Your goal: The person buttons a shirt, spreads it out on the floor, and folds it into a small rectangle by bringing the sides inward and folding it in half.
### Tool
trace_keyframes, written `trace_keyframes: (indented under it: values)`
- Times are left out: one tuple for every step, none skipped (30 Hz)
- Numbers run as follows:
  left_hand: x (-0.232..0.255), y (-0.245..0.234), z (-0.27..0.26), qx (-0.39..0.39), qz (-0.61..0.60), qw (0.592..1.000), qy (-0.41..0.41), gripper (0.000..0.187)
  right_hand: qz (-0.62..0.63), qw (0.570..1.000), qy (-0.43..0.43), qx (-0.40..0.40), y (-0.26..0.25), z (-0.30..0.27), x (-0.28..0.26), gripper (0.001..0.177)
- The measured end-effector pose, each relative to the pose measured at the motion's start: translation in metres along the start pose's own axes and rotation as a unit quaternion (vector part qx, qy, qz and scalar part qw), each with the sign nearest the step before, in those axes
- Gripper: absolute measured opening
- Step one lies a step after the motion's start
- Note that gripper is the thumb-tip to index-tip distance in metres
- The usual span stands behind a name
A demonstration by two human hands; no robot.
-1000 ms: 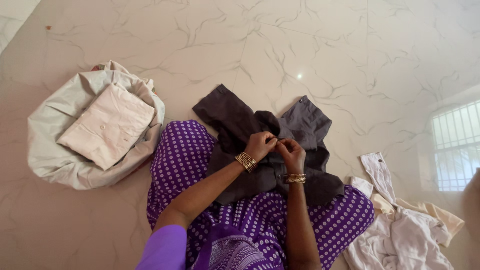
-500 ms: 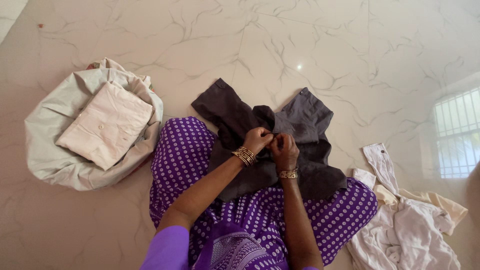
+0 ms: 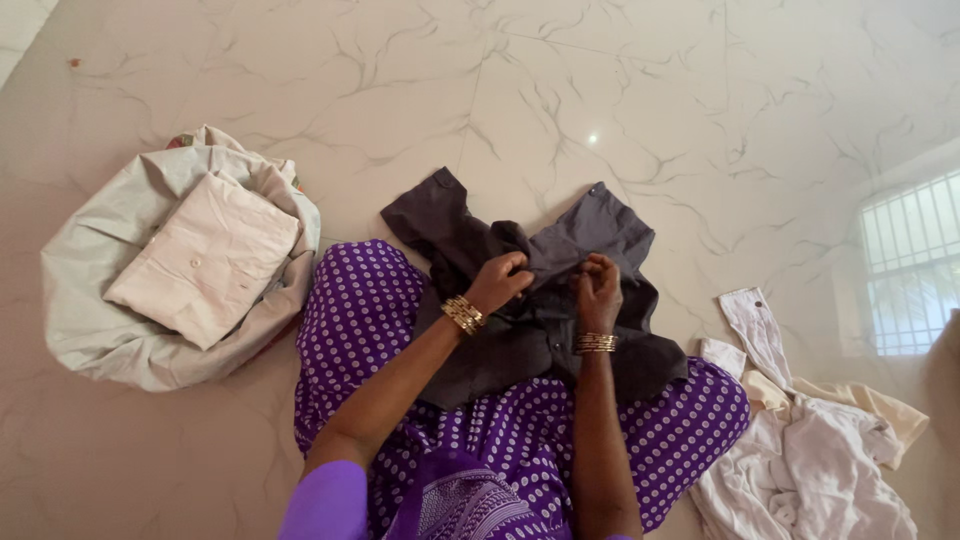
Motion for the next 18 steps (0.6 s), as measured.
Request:
trace_keyframes:
  values:
    - [0.014,-0.006,-0.010,-0.035,0.062,0.993,0.098,0.026,-0.002,1.000,0.001,0.001,-0.018,0.010,0.008,0.027]
    - [0.026,-0.010,-0.024,-0.070,0.123,0.971,0.192,0.026,-0.125,0.992,0.010,0.030,-0.038,0.021,0.014,0.032]
    - [0.016,-0.013,-0.032,-0.126,0.166,0.967,0.146,0.028,-0.247,0.967,0.019,0.058,-0.053,0.029,0.019,0.038]
    - [0.007,-0.019,-0.040,-0.181,0.213,0.955,0.101,0.029,-0.245,0.967,0.019,0.061,-0.059,0.039,0.025,0.038]
    - [0.000,-0.030,-0.047,-0.190,0.213,0.956,0.074,0.029,-0.263,0.963,0.038,0.048,-0.064,0.050,0.030,0.049]
    - [-0.007,-0.040,-0.055,-0.198,0.213,0.956,0.046,0.029,-0.281,0.957,0.059,0.035,-0.065,0.057,0.034,0.064]
    - [-0.011,-0.047,-0.061,-0.201,0.215,0.955,0.045,0.029,-0.279,0.958,0.061,0.037,-0.061,0.061,0.037,0.064]
    - [-0.019,-0.055,-0.063,-0.176,0.244,0.954,-0.005,0.032,-0.354,0.931,0.085,-0.005,-0.049,0.064,0.042,0.088]
    - [-0.026,-0.061,-0.065,-0.151,0.272,0.949,-0.055,0.034,-0.426,0.897,0.110,-0.048,-0.037,0.066,0.048,0.113]
    - [-0.024,-0.058,-0.067,-0.152,0.273,0.948,-0.054,0.034,-0.426,0.897,0.110,-0.046,-0.034,0.065,0.052,0.113]
    - [-0.023,-0.060,-0.070,-0.138,0.269,0.949,-0.090,0.045,-0.450,0.873,0.184,-0.048,-0.032,0.057,0.066,0.108]
    - [-0.018,-0.064,-0.069,-0.120,0.265,0.949,-0.124,0.064,-0.469,0.844,0.253,-0.050,-0.031,0.052,0.078,0.103]
    - [-0.007,-0.065,-0.068,-0.118,0.266,0.949,-0.122,0.064,-0.455,0.842,0.280,-0.072,-0.029,0.052,0.087,0.077]
    - [-0.006,-0.065,-0.071,-0.112,0.319,0.922,-0.188,0.070,-0.444,0.837,0.306,-0.097,-0.031,0.053,0.094,0.053]
    - [-0.006,-0.068,-0.073,-0.106,0.369,0.888,-0.253,0.076,-0.447,0.835,0.304,-0.097,-0.033,0.058,0.095,0.053]
    - [-0.002,-0.065,-0.068,-0.107,0.366,0.890,-0.252,0.076,-0.442,0.851,0.271,-0.088,-0.035,0.060,0.091,0.045]
    - [0.018,-0.066,-0.056,-0.035,0.431,0.889,-0.147,0.076,-0.437,0.864,0.238,-0.078,-0.037,0.063,0.084,0.038]
    - [0.038,-0.065,-0.049,0.036,0.489,0.871,-0.037,0.075,-0.439,0.863,0.239,-0.075,-0.043,0.064,0.077,0.038]
Point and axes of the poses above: each hand's wrist, its own z-axis towards the middle knuckle, its own y-axis out of the palm, x = y × z, the point moved 7 cm from there along z, towards the middle knuckle, and after that the axes turned 11 degrees about -x, right-handed, at the moved point
